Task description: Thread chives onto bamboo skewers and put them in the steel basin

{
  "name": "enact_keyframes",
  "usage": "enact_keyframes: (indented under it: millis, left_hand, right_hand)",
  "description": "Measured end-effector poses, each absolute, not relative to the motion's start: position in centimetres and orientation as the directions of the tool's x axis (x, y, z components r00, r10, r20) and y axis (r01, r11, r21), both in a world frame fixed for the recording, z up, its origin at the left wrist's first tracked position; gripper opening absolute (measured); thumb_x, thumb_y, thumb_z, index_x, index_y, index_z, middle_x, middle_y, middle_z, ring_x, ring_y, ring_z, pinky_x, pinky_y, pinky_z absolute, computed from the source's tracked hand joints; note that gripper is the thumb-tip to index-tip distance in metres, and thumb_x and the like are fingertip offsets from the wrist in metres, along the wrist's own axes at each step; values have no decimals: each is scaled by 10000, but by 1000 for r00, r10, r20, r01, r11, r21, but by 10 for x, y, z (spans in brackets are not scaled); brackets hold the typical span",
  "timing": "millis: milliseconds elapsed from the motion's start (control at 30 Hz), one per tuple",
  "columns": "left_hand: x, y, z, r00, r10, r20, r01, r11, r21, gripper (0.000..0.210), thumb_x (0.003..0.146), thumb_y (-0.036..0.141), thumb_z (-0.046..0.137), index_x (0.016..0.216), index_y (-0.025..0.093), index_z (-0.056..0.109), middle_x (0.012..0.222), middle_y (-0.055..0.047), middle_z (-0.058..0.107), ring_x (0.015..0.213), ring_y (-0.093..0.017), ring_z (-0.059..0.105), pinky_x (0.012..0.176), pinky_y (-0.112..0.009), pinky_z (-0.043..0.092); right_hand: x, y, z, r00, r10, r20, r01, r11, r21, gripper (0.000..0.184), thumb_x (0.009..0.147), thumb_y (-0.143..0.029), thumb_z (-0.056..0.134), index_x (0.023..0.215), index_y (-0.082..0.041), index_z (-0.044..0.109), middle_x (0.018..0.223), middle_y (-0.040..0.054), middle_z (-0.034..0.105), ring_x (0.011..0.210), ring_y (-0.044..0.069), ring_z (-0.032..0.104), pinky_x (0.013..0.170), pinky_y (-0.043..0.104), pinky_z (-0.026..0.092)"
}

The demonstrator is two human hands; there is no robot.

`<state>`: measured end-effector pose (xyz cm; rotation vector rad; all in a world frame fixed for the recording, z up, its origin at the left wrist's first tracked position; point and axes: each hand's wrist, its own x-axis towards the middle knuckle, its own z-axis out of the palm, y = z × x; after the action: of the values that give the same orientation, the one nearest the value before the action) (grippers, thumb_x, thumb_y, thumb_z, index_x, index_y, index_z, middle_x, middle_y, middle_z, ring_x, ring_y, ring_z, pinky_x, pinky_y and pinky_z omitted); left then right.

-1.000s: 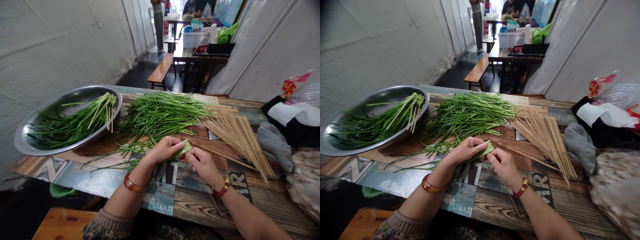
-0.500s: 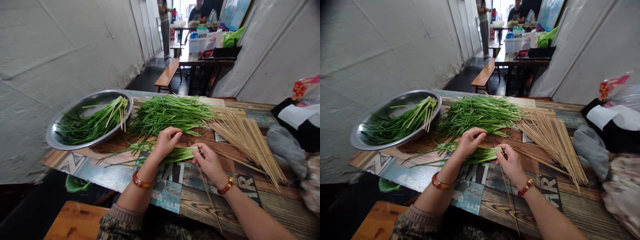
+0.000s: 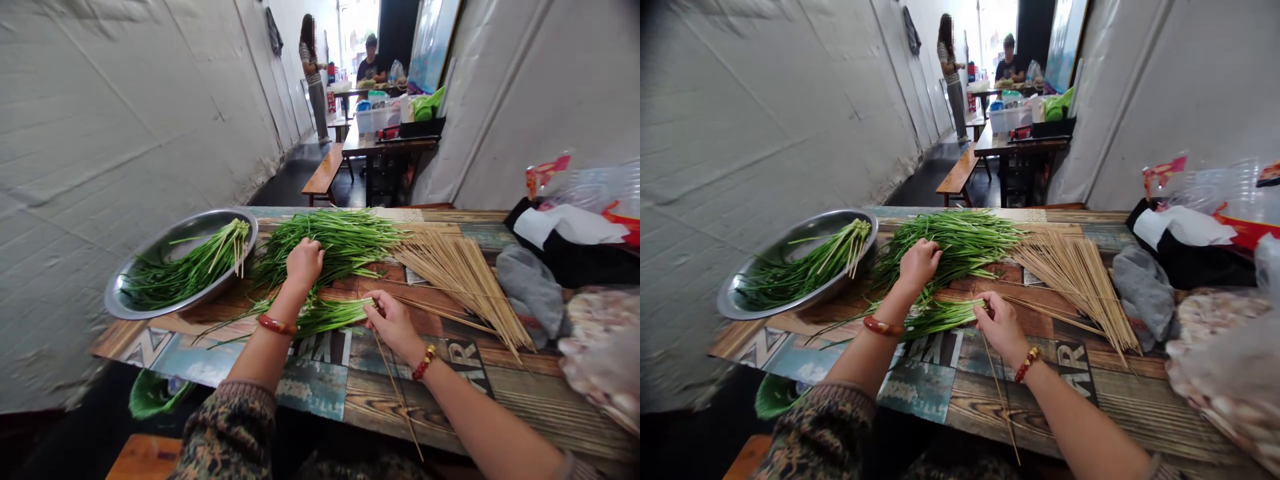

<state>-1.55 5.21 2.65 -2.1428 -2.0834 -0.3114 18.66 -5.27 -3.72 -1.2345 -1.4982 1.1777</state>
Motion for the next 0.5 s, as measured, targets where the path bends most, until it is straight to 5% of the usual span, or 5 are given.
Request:
enact_keyframes:
  millis: [267, 333, 500]
  left_hand:
    - [-17, 56, 24, 93, 971, 220, 994, -78, -75, 236, 884, 225, 456, 895, 168, 685, 949, -123, 619, 886, -233, 607, 718, -308, 424]
    - [-21, 56, 22, 91, 961, 259, 995, -99, 17, 222, 876, 220, 472, 875, 182, 690, 928, -101, 619, 864, -206, 599, 721, -291, 418]
    - [-36, 58, 21, -33, 893, 448, 848, -212, 486, 146, 804, 191, 550, 786, 158, 690, 779, -37, 609, 713, -130, 558, 713, -241, 432]
  right_hand:
    - [188, -53, -36, -164, 984, 69, 195, 100, -976, 217, 865, -363, 512, 969, -182, 569, 594, -37, 585, 496, 121, 586, 474, 217, 436]
    - [189, -53, -36, -165, 984, 61, 192, 92, -977, 225, 864, -369, 515, 973, -179, 568, 593, -35, 585, 500, 124, 585, 476, 220, 437]
    - [189, -54, -35, -167, 985, 45, 223, 82, -971, 245, 863, -379, 517, 982, -171, 569, 582, -33, 586, 486, 123, 566, 475, 225, 418]
